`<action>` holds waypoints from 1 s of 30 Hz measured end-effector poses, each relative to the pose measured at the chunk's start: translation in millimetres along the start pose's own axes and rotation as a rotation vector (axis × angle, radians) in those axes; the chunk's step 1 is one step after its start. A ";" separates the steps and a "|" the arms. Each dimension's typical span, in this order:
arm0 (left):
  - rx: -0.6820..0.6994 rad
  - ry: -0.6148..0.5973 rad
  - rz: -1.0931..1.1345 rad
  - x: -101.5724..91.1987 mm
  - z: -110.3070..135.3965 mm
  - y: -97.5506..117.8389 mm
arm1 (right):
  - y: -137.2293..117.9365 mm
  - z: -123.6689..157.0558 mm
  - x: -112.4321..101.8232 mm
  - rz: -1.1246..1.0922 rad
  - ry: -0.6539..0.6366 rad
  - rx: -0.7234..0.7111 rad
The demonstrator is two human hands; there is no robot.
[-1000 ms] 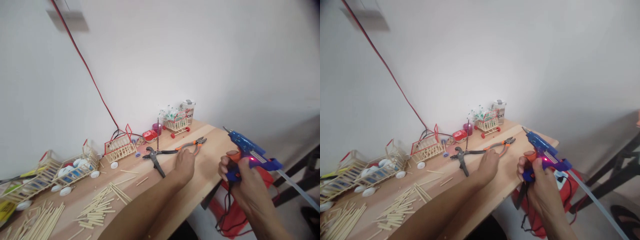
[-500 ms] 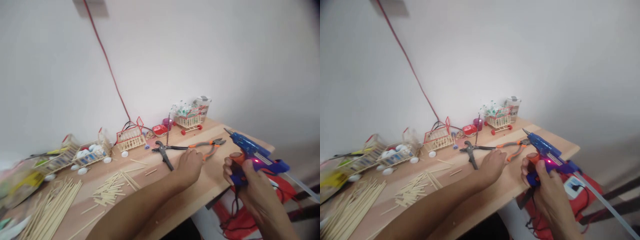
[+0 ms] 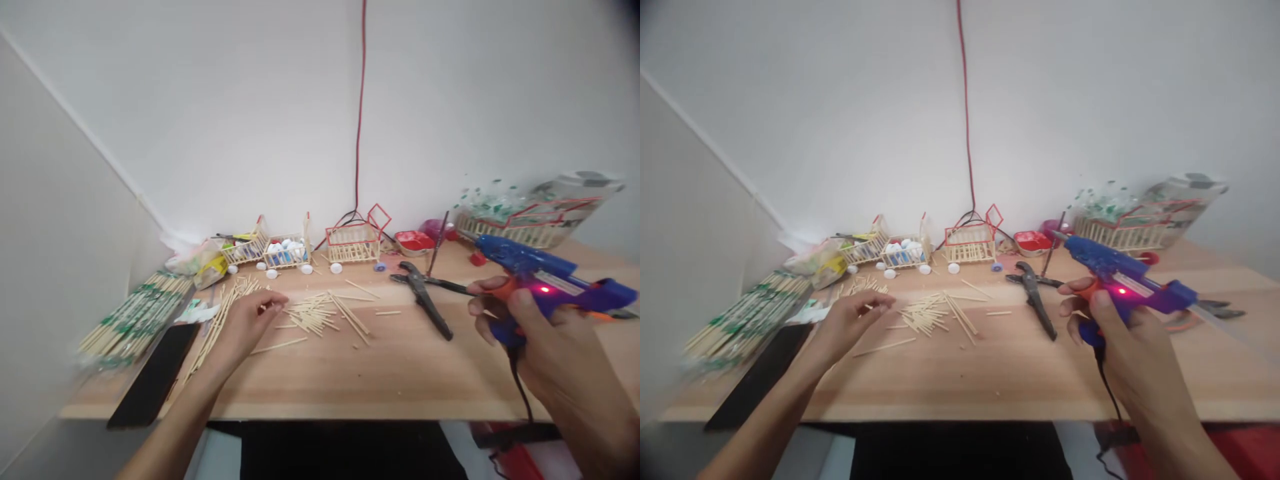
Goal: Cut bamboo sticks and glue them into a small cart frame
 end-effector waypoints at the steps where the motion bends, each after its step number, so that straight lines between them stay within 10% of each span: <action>1: -0.029 -0.021 -0.007 -0.3 8.4 -12.9 | -1.2 -0.7 8.0 0.025 -0.036 -0.017; 6: -0.013 -0.043 -0.037 25.4 34.6 -44.7 | -1.5 -3.8 34.7 0.113 -0.128 -0.021; 16: 0.059 0.050 -0.241 49.4 27.6 -35.1 | 21.7 -29.6 76.6 0.067 -0.246 -0.061; 30: -0.032 -0.001 -0.167 57.4 39.8 -43.2 | 57.2 -28.6 75.4 0.076 -0.274 -0.002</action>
Point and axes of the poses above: each hand's wrist, its own z-axis away from the middle knuckle, its own x-axis out of the palm, y = z × x, the point moved 6 cm from there along -z, towards the middle knuckle, and after that the axes turned 10 degrees about -x, right-handed, at the moved point
